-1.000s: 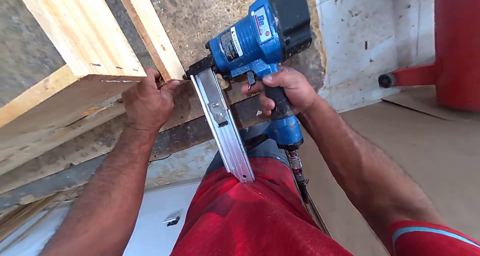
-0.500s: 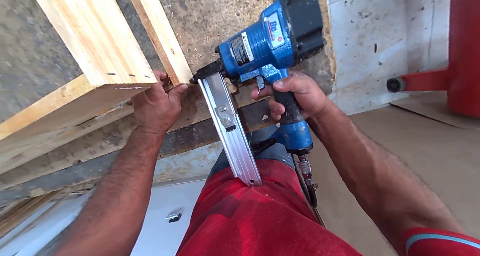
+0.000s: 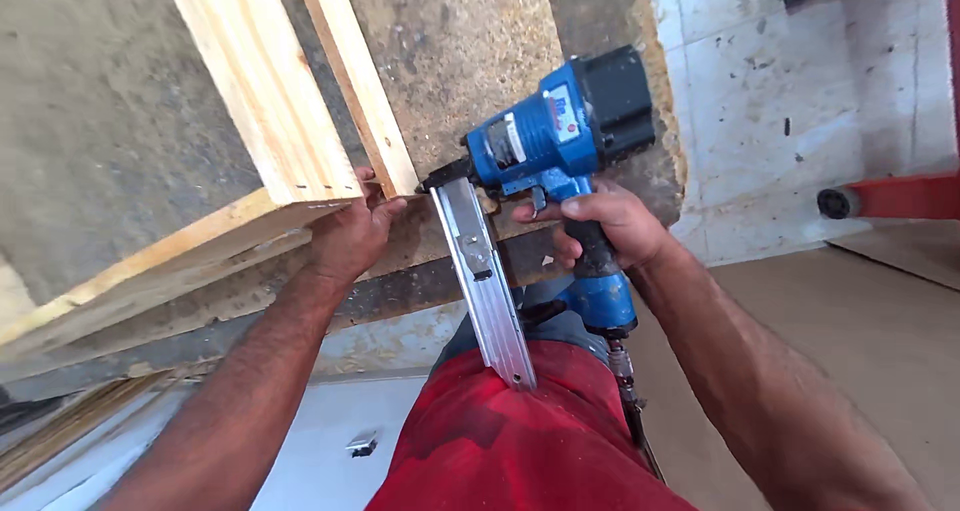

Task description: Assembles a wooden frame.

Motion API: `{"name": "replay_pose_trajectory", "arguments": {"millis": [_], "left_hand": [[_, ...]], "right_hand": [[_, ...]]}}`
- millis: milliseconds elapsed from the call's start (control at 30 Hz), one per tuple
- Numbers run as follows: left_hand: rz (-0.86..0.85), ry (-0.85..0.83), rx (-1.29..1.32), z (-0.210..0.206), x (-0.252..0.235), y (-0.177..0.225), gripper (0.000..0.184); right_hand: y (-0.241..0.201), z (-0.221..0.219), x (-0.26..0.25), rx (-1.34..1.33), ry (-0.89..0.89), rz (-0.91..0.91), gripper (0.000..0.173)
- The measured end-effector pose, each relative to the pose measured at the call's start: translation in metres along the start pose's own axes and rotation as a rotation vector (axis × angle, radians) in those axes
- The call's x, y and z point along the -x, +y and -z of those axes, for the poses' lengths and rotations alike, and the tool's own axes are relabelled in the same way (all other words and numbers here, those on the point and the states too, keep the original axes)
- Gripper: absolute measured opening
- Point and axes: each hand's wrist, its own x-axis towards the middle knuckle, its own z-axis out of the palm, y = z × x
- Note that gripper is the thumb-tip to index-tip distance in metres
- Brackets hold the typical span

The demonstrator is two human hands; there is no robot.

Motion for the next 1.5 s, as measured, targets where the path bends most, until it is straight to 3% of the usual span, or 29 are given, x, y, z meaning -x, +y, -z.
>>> {"name": "replay_pose_trajectory", "arguments": {"millis": [167, 300, 400, 700, 1200, 1500], "left_hand": [[-0.008, -0.083, -0.107, 0.010, -0.002, -0.026, 0.052], [0.185, -0.348, -0.230, 0.017, -0.017, -0.038, 0.058], [0.164, -0.458, -0.137, 0.015, -0.027, -0.051, 0.052], [0.202, -0.439, -0.198, 0.022, -0.025, -0.032, 0.051], [0.167, -0.356, -0.154, 0.018, -0.025, -0.045, 0.030], [0.222, -0.374, -0.217, 0.017, -0.025, -0.045, 0.035]], "right_hand": [[0.002, 0.019, 0.011, -0.086, -0.126, 0.078, 0.031], [0.001, 0.015, 0.009, -0.102, -0.164, 0.056, 0.030], [0.002, 0.011, 0.002, -0.103, -0.183, 0.033, 0.030], [0.000, 0.013, -0.006, -0.120, -0.187, 0.001, 0.030], [0.002, 0.017, -0.006, -0.136, -0.149, 0.016, 0.030], [0.002, 0.014, -0.012, -0.133, -0.127, -0.039, 0.027]]}}
